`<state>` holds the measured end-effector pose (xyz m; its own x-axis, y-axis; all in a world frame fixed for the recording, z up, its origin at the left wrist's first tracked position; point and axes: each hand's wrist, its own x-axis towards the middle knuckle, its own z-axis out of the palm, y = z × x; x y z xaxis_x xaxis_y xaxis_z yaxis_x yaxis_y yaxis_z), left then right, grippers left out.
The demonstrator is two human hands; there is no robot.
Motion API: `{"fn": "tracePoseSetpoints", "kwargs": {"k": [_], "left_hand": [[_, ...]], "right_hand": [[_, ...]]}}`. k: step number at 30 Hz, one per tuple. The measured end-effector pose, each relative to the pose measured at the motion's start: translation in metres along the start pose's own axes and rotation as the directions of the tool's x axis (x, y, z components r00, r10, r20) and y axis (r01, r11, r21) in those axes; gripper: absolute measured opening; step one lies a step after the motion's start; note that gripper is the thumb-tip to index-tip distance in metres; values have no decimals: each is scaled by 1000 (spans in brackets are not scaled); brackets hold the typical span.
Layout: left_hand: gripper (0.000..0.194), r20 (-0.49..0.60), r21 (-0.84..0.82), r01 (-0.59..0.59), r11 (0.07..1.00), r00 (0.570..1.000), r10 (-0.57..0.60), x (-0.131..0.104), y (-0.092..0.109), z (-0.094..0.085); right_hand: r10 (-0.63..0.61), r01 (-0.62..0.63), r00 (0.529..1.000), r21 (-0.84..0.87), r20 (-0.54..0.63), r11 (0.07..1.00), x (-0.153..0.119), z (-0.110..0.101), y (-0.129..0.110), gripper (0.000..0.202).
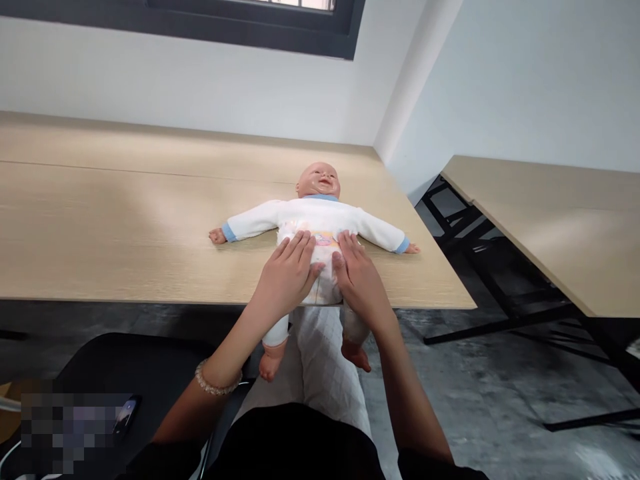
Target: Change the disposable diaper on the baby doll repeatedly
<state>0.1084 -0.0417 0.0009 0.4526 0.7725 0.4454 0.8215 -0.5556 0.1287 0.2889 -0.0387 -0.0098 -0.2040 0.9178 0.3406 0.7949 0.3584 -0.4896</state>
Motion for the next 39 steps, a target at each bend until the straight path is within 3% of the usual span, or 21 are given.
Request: {"fn": "tracePoseSetpoints", "kwargs": {"k": [7,9,11,14,16,18,20,22,25,28,30,32,34,36,39], "left_hand": [[53,14,-62,38,997,999,-37,-2,0,2],[53,17,-162,62,985,998,-60,-2,-1,0],[53,18,-367,94,925,995,-94,-4,-7,-5],[50,-1,-706,201,679,959,-284,-9,-25,-10],[46,7,-813,285,507,877,-481,-11,-43,-11],[41,106,-855,382,351,790,-604,-10,-62,-10],[35,318,-866,481,138,741,-591,-6,-77,-8],[31,501,-840,538,-72,718,-483,2,-86,-5],[24,578,-814,539,-218,714,-395,13,-87,0],[30,509,-854,499,-146,742,-437,16,-74,6],[39,351,-898,438,32,760,-547,12,-60,5],[41,101,-877,368,310,770,-630,1,-44,-1],[26,-147,-740,291,606,810,-568,-16,-28,-12],[17,-286,-534,211,819,866,-409,-36,-14,-21],[14,-274,-364,201,909,910,-311,-62,1,-25]], "right_hand": [[-9,9,1000,-10,5,1000,1,0,-6,68],[2,-2,1000,46,2,999,0,-3,-4,68],[16,-16,1000,157,-1,987,-2,-9,0,64],[123,-91,990,359,-69,929,-3,-21,15,57],[255,-168,959,478,-122,862,0,-26,30,56],[375,-247,922,603,-94,758,8,-28,45,53],[437,-331,898,720,42,610,19,-27,55,44],[447,-400,877,783,177,476,29,-26,59,33],[452,-429,859,820,241,379,38,-24,55,25],[488,-421,849,817,202,393,34,-22,46,35],[499,-357,864,779,65,516,25,-25,38,46],[409,-235,904,655,-123,718,8,-32,28,46],[217,-94,947,444,-235,891,-14,-40,17,34],[56,23,948,240,-315,971,-38,-45,7,27],[-84,89,954,2,-289,996,-68,-40,-4,25]]}}
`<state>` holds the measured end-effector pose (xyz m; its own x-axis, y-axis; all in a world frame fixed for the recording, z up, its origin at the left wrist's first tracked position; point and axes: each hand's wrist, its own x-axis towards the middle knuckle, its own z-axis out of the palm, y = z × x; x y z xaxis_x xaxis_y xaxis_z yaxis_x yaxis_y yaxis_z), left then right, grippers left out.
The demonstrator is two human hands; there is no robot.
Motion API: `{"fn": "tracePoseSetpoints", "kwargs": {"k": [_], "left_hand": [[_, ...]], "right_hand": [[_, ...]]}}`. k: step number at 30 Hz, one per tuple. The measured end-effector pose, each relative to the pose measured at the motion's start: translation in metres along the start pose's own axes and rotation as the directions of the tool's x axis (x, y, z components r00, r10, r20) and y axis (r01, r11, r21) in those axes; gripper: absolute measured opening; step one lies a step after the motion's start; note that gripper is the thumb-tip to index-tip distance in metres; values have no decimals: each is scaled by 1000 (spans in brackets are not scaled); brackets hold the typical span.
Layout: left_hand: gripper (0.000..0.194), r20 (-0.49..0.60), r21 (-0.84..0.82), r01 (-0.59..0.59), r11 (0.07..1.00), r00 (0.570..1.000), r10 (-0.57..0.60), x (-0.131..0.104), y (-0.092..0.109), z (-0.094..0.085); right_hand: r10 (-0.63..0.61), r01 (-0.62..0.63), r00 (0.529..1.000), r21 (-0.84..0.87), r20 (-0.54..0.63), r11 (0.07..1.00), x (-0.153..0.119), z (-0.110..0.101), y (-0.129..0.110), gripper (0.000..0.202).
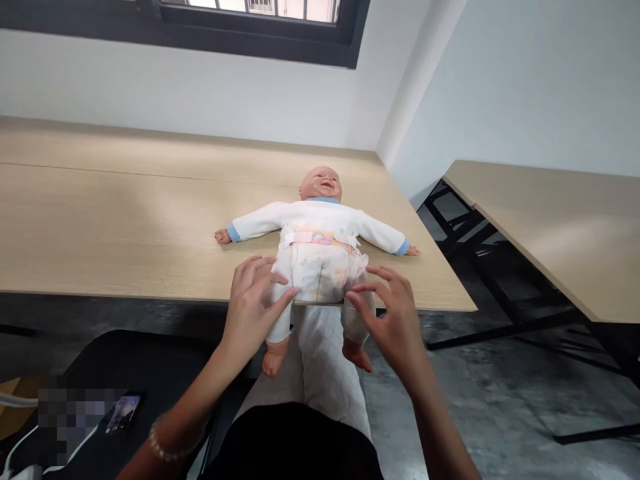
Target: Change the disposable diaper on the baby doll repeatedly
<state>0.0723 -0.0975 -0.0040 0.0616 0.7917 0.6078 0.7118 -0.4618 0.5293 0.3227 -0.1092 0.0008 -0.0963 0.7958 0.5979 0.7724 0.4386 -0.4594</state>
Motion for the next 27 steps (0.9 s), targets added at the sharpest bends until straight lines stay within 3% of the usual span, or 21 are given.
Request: {"fn": "tracePoseSetpoints", "kwargs": {"k": [4,8,14,23,27], "left_hand": [[15,80,73,26,997,996,-32,-14,1,6],[11,115,97,14,995,993,-25,-13,2,14],[8,133,73,16,997,991,-26,-21,3,21],[15,29,19,35,999,999,-36,-19,-3,22],[12,55,114,-30,993,998,24,-26,-3,20]], "right_hand": [[-27,37,998,-202,48,979,-22,17,-9,23],[-23,27,1000,-297,16,955,-26,33,-14,18],[-10,-17,995,-261,-103,965,-29,43,-14,18],[13,-87,970,-301,-241,950,-35,57,-8,18],[-33,-27,981,-307,-189,951,-44,58,-6,15]]}}
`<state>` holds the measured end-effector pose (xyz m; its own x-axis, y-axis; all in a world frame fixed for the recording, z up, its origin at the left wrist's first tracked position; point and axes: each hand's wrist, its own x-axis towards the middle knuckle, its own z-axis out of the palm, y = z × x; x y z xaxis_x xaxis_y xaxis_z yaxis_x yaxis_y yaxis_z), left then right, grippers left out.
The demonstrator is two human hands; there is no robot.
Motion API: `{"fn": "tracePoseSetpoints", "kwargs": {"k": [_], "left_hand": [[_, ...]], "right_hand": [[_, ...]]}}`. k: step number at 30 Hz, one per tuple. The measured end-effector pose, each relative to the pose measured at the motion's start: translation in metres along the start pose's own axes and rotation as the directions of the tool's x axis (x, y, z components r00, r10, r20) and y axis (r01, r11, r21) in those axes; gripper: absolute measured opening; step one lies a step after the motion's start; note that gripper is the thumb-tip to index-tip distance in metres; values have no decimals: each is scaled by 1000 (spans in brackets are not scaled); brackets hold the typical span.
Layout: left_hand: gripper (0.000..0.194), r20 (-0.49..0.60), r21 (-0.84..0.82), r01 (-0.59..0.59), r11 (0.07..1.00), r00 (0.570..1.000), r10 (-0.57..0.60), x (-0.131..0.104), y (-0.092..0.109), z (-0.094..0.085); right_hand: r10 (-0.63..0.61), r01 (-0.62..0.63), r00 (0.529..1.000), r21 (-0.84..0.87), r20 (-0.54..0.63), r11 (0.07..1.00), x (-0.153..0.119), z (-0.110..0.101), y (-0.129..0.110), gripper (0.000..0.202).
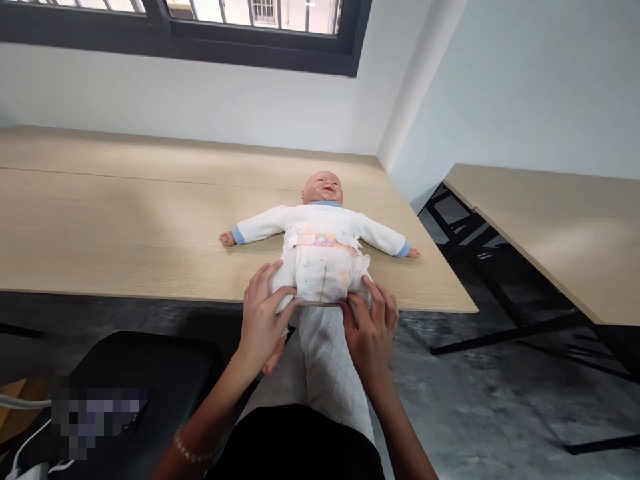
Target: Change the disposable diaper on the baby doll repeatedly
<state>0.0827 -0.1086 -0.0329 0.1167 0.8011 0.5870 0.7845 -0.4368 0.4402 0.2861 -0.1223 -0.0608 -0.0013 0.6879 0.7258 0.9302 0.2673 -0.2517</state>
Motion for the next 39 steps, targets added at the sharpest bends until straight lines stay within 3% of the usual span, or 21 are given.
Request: {"fn": "tracePoseSetpoints", "kwargs": {"k": [7,15,18,21,25,31,39], "left_hand": [[11,22,150,1,989,1000,-4,-2,8,-1],[16,-17,22,53,998,998,-53,6,0,-1],[16,-24,10,62,998,998,-62,5,-1,-2],[11,14,-103,102,989,995,-101,9,-1,-5],[17,-9,-311,217,925,973,-232,27,0,-4],[22,-17,-528,309,791,927,-374,50,-1,15],[22,108,-703,374,605,897,-429,53,-11,17]], "right_hand": [[-28,29,1000,-35,13,999,-2,-5,2,12],[11,-16,999,-110,-45,994,0,4,-2,14],[43,-43,999,-56,-6,997,-2,4,0,15],[56,-57,998,74,17,996,4,-3,1,14],[118,-119,993,237,15,964,25,-10,-2,30],[278,-279,960,211,37,937,49,-5,-10,34],[211,-232,972,303,101,924,49,7,-7,31]]}}
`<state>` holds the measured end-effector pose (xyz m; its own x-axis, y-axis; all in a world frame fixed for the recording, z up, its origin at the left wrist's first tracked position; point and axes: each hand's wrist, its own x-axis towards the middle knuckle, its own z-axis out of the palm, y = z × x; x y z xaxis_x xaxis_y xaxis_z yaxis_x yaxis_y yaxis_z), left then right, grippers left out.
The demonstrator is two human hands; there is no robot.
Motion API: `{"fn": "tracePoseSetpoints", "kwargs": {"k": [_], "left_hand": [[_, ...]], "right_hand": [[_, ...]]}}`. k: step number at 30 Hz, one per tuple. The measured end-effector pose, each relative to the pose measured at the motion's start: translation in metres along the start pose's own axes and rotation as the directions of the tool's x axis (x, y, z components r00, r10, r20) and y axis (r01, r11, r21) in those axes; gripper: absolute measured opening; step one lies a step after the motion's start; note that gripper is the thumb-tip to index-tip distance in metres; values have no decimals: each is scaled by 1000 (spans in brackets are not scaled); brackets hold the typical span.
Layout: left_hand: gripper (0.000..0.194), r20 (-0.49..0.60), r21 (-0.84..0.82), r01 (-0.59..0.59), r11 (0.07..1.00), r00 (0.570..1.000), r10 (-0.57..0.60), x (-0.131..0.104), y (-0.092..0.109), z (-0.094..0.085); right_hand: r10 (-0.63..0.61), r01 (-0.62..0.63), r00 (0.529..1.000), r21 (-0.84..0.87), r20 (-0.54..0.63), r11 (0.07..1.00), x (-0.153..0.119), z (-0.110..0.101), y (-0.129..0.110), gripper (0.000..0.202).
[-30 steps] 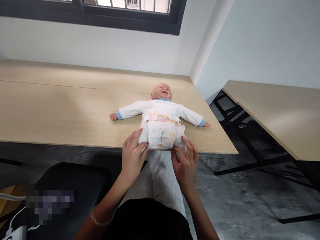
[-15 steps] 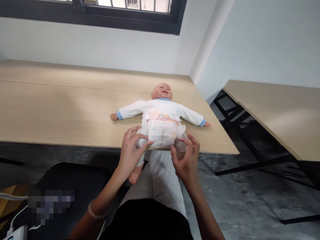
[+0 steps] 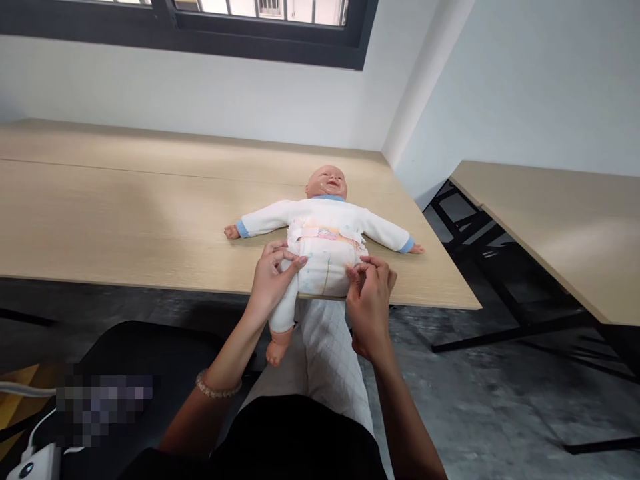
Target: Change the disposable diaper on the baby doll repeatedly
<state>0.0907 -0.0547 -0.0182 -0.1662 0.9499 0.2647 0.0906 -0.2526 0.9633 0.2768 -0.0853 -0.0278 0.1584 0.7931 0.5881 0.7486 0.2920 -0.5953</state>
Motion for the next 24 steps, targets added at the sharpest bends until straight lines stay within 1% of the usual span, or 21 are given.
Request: {"fn": "tracePoseSetpoints", "kwargs": {"k": [2,4,7,9,11,15,18,21,24], "left_hand": [[23,-3,-37,20,999,1000,-20,1,-1,0],[24,-20,-35,26,999,999,-27,1,-1,0],[25,-50,-22,36,999,998,-37,-2,3,-2],[24,-83,11,24,1000,996,-23,-6,6,-6],[22,-99,80,-14,997,995,22,-11,9,-10],[20,-18,193,-108,975,993,113,-20,10,-13],[20,-8,224,-134,965,990,139,-23,9,-11],[20,11,231,-139,963,990,141,-22,10,-9],[19,35,198,-133,971,991,128,-21,11,-9]], "right_hand": [[4,-4,1000,6,0,1000,1,1,1,31],[9,-9,1000,13,-2,1000,3,0,1,33],[24,-24,1000,18,12,1000,2,-8,1,35],[37,-36,999,-4,17,999,-1,-15,1,36],[23,-22,999,-47,29,999,-7,-22,1,35],[-54,62,997,-164,54,984,-18,-24,0,28],[-99,102,995,-199,27,975,-22,-20,-2,22],[-107,106,994,-198,10,974,-22,-16,-3,20],[-82,80,997,-181,-2,980,-22,-14,-2,20]]}}
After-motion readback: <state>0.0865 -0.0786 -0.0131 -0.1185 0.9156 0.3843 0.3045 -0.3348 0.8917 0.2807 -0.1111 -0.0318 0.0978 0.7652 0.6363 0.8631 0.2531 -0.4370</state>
